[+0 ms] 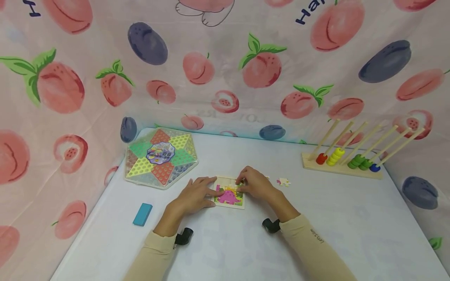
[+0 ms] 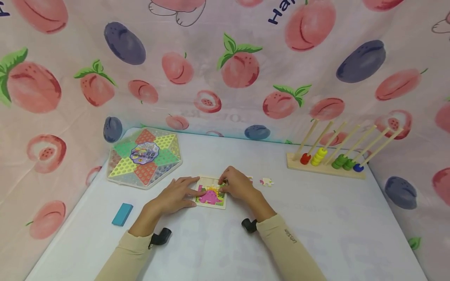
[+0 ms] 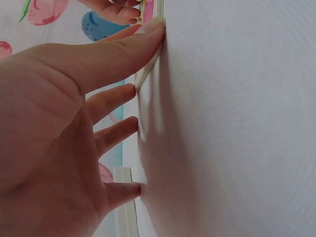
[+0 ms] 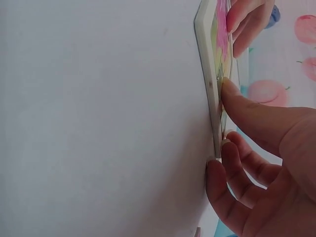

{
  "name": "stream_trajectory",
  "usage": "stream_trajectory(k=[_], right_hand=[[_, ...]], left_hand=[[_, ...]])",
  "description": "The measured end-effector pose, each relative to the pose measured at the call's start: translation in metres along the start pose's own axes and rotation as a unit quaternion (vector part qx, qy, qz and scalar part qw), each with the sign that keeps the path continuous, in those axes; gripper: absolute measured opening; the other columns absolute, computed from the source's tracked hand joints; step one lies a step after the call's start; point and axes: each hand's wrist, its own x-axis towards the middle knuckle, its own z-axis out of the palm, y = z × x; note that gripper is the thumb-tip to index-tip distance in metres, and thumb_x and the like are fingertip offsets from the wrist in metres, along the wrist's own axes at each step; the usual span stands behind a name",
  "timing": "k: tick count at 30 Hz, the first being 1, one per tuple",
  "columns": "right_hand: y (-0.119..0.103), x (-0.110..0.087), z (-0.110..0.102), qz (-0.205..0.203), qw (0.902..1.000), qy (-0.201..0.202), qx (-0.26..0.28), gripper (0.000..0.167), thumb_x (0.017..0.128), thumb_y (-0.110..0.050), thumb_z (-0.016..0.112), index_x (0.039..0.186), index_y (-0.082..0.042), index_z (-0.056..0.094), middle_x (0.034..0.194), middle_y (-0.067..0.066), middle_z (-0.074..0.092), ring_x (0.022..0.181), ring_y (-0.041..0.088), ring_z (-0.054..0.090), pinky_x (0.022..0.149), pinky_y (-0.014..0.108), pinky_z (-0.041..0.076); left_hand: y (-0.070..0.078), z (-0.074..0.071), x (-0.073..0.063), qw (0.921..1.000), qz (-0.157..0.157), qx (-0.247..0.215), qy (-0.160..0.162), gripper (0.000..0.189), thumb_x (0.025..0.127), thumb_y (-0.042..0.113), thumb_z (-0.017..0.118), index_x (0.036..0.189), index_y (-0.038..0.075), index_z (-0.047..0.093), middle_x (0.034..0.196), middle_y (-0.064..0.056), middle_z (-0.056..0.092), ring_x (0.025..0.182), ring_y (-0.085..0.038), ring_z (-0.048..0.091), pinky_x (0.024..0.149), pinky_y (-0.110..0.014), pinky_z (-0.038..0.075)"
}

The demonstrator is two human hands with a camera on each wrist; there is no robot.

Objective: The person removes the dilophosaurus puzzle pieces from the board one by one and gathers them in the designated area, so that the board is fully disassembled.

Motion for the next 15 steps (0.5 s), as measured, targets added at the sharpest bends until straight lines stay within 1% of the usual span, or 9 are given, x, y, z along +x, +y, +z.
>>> stream_trajectory(k=[7,15], right_hand=[[-0.0013,-0.0013,-0.0009,0.005,1.0000,-0.004,0.000,0.014,0.086,-0.021,0.082,0.096,-0.015,0.074,0.115,0.003,0.062,0.097,0.016,0.055,0.093,0.035,0.054],[-0.0016,0.0003,-0.0005,0.003,1.0000,-0.003,-0.007,0.018,0.085,-0.021,0.083,0.100,-0.014,0.075,0.109,0.003,0.067,0.095,0.017,0.056,0.096,0.037,0.054]], left_hand=[[-0.0013,0.0013,0.0003,1.0000,0.001,0.002,0.000,0.043,0.090,0.029,0.077,0.132,0.036,0.069,0.166,-0.002,0.038,0.155,-0.034,0.030,0.123,-0.074,0.014],[-0.0023,0.0018,0.0008,1.0000,0.002,0.001,-0.001,0.044,0.090,0.030,0.077,0.132,0.037,0.068,0.166,-0.002,0.037,0.155,-0.034,0.029,0.123,-0.074,0.014]])
